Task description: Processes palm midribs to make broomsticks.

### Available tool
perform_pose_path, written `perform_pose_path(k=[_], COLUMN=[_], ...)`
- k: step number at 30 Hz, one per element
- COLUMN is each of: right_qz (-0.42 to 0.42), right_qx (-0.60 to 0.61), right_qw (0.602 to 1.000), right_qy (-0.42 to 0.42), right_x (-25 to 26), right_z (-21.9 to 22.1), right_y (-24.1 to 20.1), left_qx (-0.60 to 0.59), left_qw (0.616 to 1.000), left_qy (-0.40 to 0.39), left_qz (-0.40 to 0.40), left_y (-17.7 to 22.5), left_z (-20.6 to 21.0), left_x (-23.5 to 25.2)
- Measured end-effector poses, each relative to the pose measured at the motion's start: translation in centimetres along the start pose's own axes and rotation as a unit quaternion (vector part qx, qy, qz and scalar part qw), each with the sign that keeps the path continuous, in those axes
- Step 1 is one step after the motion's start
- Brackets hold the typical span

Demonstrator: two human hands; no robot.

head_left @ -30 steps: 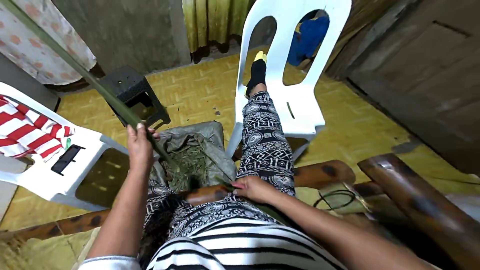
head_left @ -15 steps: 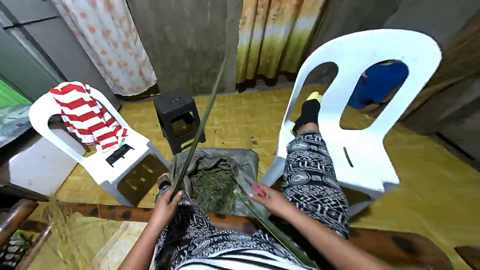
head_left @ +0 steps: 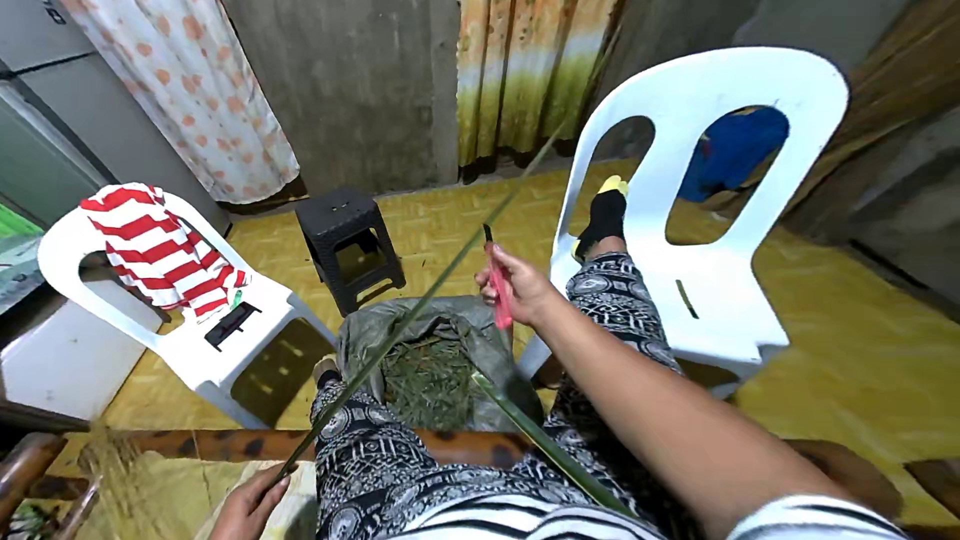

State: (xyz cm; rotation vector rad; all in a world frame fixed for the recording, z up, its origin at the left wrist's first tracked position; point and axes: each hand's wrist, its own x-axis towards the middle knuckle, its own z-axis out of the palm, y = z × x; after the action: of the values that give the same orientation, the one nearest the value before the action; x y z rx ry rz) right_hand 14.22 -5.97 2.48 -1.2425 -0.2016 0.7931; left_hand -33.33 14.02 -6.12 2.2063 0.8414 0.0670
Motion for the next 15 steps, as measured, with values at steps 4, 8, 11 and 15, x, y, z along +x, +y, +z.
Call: perform_pose_path(k=[4,8,11,15], right_qz=[0.027,0.051,0.065,0.091], right_qx=[0.065,0.086,0.092,0.075], right_qw=[0.998,0.995,0.993,0.989], right_qy=[0.006,-0.018,-0.045,-0.093], right_x=[1.4,1.5,0.9,0.0], right_z=[-0.5,-0.5,0.3,1.4], right_y=[-0.1,1.1,2.1,3.3], left_qx=[-0.001,0.042,0.150,0.249], left_qw=[1.000,0.995,0.963,0.905], left_qy=[0.003,-0.006,-0.082,-0.189], left_qz=[-0.019,-0.090,-0.210,-0.287], left_y=[-3.2,-6.5,-8.7,-10.2], left_z=[-1.0,-1.7,-2.0,-1.2], left_x=[-1.6,-2.8,-3.1,-2.5])
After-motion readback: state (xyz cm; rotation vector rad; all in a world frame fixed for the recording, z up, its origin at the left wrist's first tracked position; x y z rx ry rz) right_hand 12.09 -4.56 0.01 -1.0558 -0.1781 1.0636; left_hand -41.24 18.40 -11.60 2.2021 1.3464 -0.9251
